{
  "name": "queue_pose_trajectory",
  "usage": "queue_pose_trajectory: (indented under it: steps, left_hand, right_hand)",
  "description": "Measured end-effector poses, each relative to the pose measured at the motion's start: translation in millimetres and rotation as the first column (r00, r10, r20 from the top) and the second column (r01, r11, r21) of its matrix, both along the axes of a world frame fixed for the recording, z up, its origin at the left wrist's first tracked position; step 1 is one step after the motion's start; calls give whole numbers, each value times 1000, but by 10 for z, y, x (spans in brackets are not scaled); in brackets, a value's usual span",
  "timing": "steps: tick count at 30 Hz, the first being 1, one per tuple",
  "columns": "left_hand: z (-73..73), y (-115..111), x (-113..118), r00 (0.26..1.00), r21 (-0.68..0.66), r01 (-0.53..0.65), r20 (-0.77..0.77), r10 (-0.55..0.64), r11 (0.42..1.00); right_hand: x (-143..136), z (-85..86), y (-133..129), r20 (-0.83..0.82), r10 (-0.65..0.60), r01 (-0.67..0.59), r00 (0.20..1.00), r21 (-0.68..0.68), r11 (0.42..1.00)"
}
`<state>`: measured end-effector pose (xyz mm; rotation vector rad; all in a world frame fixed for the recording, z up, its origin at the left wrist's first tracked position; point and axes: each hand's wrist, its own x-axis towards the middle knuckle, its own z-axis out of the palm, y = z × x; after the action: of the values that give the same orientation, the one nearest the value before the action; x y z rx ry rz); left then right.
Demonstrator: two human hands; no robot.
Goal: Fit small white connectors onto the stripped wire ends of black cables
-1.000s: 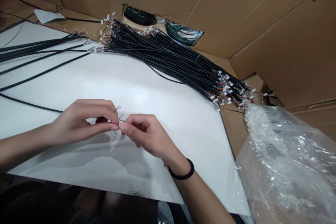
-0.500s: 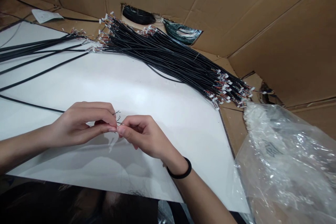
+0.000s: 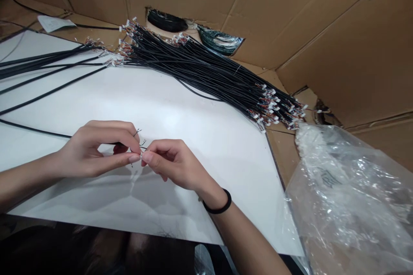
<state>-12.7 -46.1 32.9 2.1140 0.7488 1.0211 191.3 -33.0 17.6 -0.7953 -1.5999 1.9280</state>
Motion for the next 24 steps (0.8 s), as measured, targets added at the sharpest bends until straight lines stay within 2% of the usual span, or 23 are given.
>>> queue_pose_trajectory:
  steps: [5, 13, 24]
  left_hand:
    - [25, -32, 9, 1000, 8, -19, 23, 19, 1000]
    - [7, -52, 0, 999, -27, -23, 35, 24, 999]
    - [-6, -40, 4, 998, -30, -27, 53, 29, 999]
  right_hand:
    - [42, -23, 36, -57, -2, 2, 998, 0, 1000]
    - [2, -70, 53, -78, -154, 160, 985, 83, 984]
    - [-29, -70, 34, 3, -174, 174, 985, 73, 982]
